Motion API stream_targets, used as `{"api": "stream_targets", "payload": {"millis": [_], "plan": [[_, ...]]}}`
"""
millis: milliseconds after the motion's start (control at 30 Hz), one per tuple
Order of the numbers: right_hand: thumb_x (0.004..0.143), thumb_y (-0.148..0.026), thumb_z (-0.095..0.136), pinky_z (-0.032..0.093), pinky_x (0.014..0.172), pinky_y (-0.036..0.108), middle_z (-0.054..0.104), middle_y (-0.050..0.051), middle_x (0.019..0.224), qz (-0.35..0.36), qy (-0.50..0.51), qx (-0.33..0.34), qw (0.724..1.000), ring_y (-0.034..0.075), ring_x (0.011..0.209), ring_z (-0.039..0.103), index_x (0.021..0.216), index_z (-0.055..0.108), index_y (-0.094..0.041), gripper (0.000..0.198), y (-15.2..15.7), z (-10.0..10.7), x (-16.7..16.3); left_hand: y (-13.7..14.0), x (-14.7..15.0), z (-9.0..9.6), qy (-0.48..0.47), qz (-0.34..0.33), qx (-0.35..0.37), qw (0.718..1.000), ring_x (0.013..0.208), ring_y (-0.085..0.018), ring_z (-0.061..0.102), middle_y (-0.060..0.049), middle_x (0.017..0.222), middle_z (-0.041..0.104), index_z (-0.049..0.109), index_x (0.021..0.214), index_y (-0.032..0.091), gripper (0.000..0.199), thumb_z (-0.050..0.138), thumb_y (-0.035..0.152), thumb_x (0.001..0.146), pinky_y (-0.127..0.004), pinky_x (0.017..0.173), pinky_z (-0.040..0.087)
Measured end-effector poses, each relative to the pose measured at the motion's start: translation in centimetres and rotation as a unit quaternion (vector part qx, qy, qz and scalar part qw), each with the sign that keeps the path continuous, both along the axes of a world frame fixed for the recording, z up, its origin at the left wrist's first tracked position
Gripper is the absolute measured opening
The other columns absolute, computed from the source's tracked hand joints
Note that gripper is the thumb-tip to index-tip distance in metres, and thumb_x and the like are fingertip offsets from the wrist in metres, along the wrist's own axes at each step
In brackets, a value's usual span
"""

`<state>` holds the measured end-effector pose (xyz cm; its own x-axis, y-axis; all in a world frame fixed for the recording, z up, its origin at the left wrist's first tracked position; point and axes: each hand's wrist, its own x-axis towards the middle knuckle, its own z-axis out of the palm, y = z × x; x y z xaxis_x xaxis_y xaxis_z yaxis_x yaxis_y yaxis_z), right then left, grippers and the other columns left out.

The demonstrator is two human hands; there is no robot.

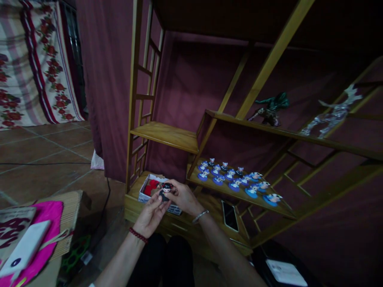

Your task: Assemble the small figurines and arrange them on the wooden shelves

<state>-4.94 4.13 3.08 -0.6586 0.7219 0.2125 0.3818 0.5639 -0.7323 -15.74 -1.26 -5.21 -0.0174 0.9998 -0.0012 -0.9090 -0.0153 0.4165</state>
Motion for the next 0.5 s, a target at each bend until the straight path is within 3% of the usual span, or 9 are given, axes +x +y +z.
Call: {"api": "stream_targets", "payload": {"millis": [500], "plan": [[0.072,-0.022,0.052,0.04,0.056,0.019,0.061,-0.003,0.067,-0.009,-0.047,0.099,0.994,0.01,0.057,0.054,0.101,0.054,-0.021,0.028,-0.41,0.53,-0.14,-0.42,-0.15,0.63,0.026,0.015,0.039,0.999,0.102,-0.018,0.053,-0.008,0.104,0.061,0.058,0.095,0.015,0.024,0.061,0.013,0.071,-0.035,0.097,0.033]]}}
